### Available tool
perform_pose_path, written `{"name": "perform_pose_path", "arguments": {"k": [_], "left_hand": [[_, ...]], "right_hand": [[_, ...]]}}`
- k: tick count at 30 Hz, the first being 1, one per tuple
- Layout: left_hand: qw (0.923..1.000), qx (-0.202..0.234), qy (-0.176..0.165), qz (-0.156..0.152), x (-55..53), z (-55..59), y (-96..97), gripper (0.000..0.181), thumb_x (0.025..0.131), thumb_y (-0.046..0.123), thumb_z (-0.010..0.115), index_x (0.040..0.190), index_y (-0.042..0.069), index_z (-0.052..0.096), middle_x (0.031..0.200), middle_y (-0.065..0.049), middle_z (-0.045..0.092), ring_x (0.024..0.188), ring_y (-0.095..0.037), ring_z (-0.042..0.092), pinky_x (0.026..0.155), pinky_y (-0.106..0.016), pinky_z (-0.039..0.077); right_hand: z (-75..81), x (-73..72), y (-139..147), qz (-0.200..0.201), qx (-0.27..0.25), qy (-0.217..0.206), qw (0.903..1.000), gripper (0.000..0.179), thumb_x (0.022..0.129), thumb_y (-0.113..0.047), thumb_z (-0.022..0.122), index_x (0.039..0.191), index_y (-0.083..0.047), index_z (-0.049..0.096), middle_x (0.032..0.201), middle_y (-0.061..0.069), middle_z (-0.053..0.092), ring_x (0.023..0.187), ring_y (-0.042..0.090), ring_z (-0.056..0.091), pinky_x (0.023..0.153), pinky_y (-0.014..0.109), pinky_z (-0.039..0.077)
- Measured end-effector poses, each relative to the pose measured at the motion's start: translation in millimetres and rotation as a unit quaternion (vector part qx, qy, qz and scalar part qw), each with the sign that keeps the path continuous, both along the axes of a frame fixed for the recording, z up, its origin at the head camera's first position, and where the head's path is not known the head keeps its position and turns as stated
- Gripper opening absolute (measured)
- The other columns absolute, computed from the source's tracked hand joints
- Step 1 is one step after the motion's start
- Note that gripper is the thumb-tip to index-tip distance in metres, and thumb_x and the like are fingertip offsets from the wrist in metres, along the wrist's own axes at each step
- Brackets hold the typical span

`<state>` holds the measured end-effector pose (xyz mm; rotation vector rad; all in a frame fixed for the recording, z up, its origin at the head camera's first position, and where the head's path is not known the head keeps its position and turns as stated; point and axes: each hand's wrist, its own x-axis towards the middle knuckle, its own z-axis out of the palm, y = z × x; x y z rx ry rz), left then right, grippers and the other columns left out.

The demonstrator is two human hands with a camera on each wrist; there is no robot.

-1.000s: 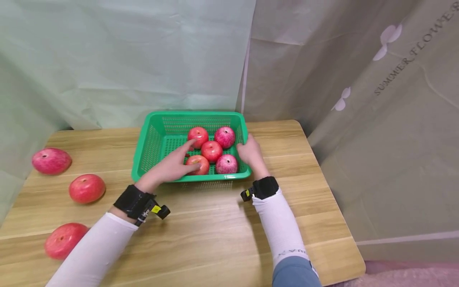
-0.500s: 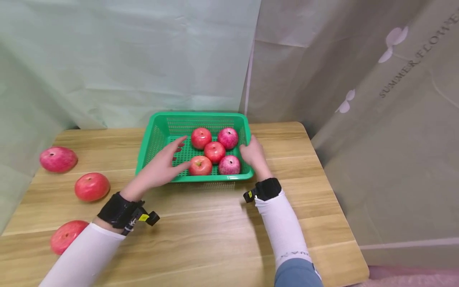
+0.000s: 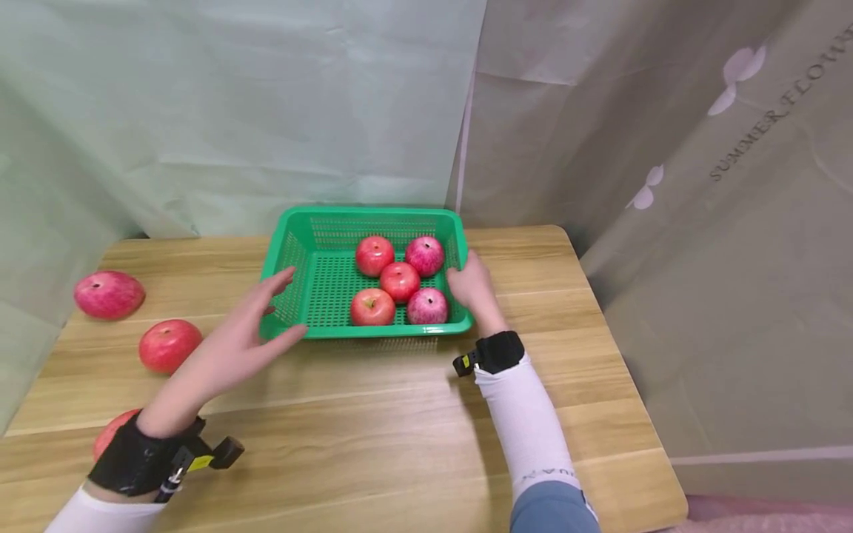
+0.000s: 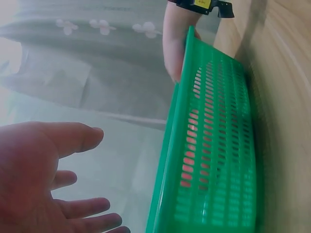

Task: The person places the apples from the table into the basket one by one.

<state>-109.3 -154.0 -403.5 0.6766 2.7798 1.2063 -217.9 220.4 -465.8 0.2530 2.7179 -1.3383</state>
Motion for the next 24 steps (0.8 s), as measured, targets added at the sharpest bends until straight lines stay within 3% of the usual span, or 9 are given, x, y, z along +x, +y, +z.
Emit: {"name": "perform_pose_path", "arguments": {"k": [4, 6, 9, 11, 13, 20, 24], "left_hand": [[0.9996, -0.006, 0.01, 0.025, 19.7, -0.4, -21.0, 0.091, 0.101, 0.028, 0.078, 0.172, 0.02, 0.022, 0.168, -0.019, 0.036, 0.147, -0.045, 0.043, 0.103, -0.068, 0.05], [0.9991, -0.011, 0.018, 0.037, 28.2, -3.0, -32.5, 0.092, 0.099, 0.027, 0.08, 0.172, 0.02, 0.025, 0.167, -0.017, 0.039, 0.146, -0.044, 0.044, 0.105, -0.068, 0.049], [0.9982, -0.005, 0.027, 0.053, 42.1, -11.0, -51.7, 0.092, 0.096, 0.024, 0.083, 0.171, 0.019, 0.029, 0.165, -0.016, 0.041, 0.144, -0.041, 0.046, 0.113, -0.036, 0.048], [0.9977, -0.004, 0.025, 0.063, 52.1, -17.2, -64.1, 0.092, 0.096, 0.022, 0.084, 0.17, 0.019, 0.029, 0.165, -0.016, 0.042, 0.141, -0.04, 0.048, 0.11, -0.014, 0.039], [0.9973, 0.001, 0.023, 0.07, 61.7, -23.7, -75.5, 0.092, 0.096, 0.02, 0.083, 0.171, 0.019, 0.029, 0.164, -0.018, 0.042, 0.137, -0.041, 0.049, 0.101, 0.0, 0.027], [0.9959, -0.02, 0.029, 0.083, 84.2, -40.1, -105.2, 0.092, 0.094, 0.015, 0.086, 0.169, 0.013, 0.032, 0.164, -0.022, 0.041, 0.145, -0.033, 0.04, 0.102, 0.001, 0.025], [0.9952, -0.039, 0.008, 0.089, 93.0, -44.0, -117.0, 0.095, 0.093, 0.018, 0.086, 0.17, 0.016, 0.03, 0.163, -0.022, 0.04, 0.14, -0.045, 0.042, 0.104, 0.001, 0.015]], "right_hand": [[-0.1, -0.2, 0, -0.001, -0.001, 0.0, 1.0, 0.049, 0.107, -0.018, 0.053, 0.152, -0.001, 0.046, 0.14, 0.024, 0.059, 0.126, 0.038, 0.059, 0.103, 0.057, 0.054], [-0.1, 0.0, -1, 0.0, -0.001, 0.001, 1.0, 0.049, 0.107, -0.018, 0.052, 0.152, -0.001, 0.046, 0.14, 0.024, 0.059, 0.125, 0.037, 0.059, 0.102, 0.057, 0.054], [-0.7, 0.2, -2, 0.004, -0.003, 0.001, 1.0, 0.048, 0.107, -0.017, 0.052, 0.152, -0.001, 0.047, 0.14, 0.023, 0.059, 0.125, 0.037, 0.059, 0.102, 0.057, 0.054], [-0.7, 0.6, -3, 0.005, -0.006, -0.002, 1.0, 0.048, 0.107, -0.018, 0.052, 0.152, -0.001, 0.047, 0.139, 0.023, 0.059, 0.124, 0.037, 0.059, 0.102, 0.057, 0.054], [-0.8, 1.1, -3, 0.003, -0.009, -0.006, 0.9999, 0.048, 0.108, -0.018, 0.052, 0.151, 0.0, 0.046, 0.138, 0.024, 0.059, 0.124, 0.037, 0.059, 0.101, 0.056, 0.055], [0.0, 1.6, 0, 0.001, -0.01, -0.011, 0.9999, 0.048, 0.108, -0.018, 0.052, 0.152, 0.0, 0.045, 0.139, 0.024, 0.058, 0.125, 0.038, 0.059, 0.102, 0.057, 0.054], [0.1, 1.6, 1, -0.001, -0.014, -0.013, 0.9998, 0.049, 0.108, -0.019, 0.052, 0.153, 0.0, 0.044, 0.14, 0.024, 0.057, 0.126, 0.039, 0.058, 0.102, 0.058, 0.054]]}}
